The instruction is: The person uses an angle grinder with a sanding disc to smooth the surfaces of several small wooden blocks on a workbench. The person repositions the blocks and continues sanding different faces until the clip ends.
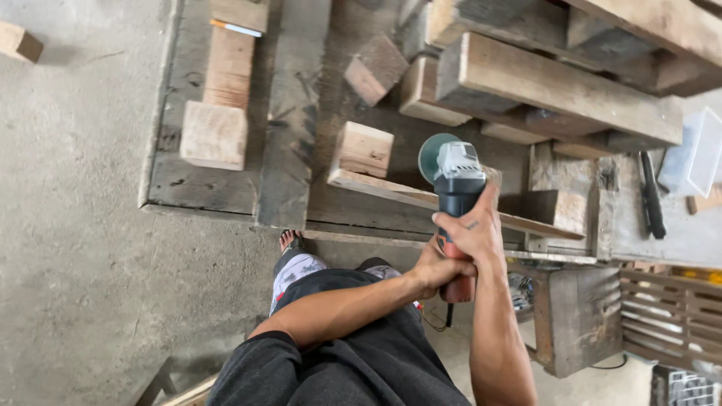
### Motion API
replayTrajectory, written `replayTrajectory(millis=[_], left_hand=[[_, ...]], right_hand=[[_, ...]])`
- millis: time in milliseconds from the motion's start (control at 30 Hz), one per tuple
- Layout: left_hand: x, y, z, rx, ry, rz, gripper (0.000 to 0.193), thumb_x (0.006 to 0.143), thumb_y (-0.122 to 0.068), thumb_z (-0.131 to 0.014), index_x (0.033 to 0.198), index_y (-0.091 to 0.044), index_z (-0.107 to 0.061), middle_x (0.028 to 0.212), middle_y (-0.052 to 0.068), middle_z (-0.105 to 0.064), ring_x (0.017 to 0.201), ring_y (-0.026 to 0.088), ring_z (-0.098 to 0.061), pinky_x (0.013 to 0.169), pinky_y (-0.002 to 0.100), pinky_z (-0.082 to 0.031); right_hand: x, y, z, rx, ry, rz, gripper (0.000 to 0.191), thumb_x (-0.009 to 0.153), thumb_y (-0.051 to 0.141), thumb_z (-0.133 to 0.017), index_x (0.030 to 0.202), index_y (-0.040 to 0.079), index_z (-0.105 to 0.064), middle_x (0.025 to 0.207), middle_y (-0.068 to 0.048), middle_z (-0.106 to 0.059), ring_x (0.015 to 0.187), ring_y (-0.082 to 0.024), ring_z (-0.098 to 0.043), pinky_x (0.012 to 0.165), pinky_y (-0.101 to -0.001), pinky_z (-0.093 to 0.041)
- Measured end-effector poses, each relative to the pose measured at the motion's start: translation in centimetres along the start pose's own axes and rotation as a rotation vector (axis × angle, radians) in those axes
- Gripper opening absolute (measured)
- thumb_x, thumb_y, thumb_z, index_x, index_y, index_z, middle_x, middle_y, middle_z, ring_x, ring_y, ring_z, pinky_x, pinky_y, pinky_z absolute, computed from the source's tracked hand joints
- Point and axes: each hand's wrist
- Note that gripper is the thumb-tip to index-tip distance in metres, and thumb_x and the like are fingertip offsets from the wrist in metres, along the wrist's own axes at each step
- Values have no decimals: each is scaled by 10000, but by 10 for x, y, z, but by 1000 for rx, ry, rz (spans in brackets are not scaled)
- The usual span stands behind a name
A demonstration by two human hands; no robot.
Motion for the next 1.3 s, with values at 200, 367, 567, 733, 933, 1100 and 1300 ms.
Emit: replayTrajectory(millis=[200,367,567,733,933,1100,1300], left_hand=[[-12,38,-38,626,30,-151,844,575,-157,-909,1284,-31,-468,1053,117,-700,957,251,-713,831,364,-588],[-12,66,-87,771,212,0,876,575,-245,-860,1311,-14,-446,1016,160,-708,874,262,-733,719,379,-607],[-1,138,-133,1016,297,105,848,584,-299,-838,1280,4,-460,937,203,-709,709,294,-733,589,394,-600],[7,190,-144,1124,365,153,865,594,-338,-814,1286,29,-448,926,232,-720,765,356,-744,684,446,-610],[38,195,-129,1366,612,105,1005,691,-577,-825,1385,50,-458,1282,287,-610,1143,399,-624,992,495,-505],[96,133,-102,1815,143,-704,576,935,-478,-653,1348,-81,-595,1341,155,-637,1307,357,-589,1165,516,-435],[169,84,-78,2239,-62,-915,500,889,-561,-718,1062,-95,-663,1025,72,-695,947,265,-668,816,466,-509]], right_hand=[[-41,-110,26,475,-223,39,990,678,151,-874,1474,3,-306,1212,-172,-610,1062,-280,-659,892,-408,-569],[-63,-213,48,885,-365,9,961,689,63,-838,1503,14,-329,1167,-116,-592,977,-210,-639,820,-366,-581],[-98,-323,65,1282,-406,-44,665,765,31,-802,1354,-14,-496,1091,-126,-657,914,-261,-703,825,-397,-620],[-117,-377,69,1470,-339,-173,497,771,40,-755,1220,-41,-557,1024,-156,-679,870,-287,-727,757,-405,-624],[-134,-414,46,1501,-500,-264,457,773,38,-702,1199,-41,-556,959,-122,-656,778,-246,-682,690,-378,-599],[-158,-439,46,1575,-576,-310,417,795,68,-693,1176,-34,-556,929,-131,-645,744,-253,-680,670,-390,-604],[-181,-437,61,1551,-752,-409,442,786,77,-689,1195,-14,-547,912,-137,-648,728,-271,-699,644,-402,-614]])
Point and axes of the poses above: each hand's wrist, its own x-axis towards the middle knuckle, its own z-axis out of the back of the hand, y = z × x
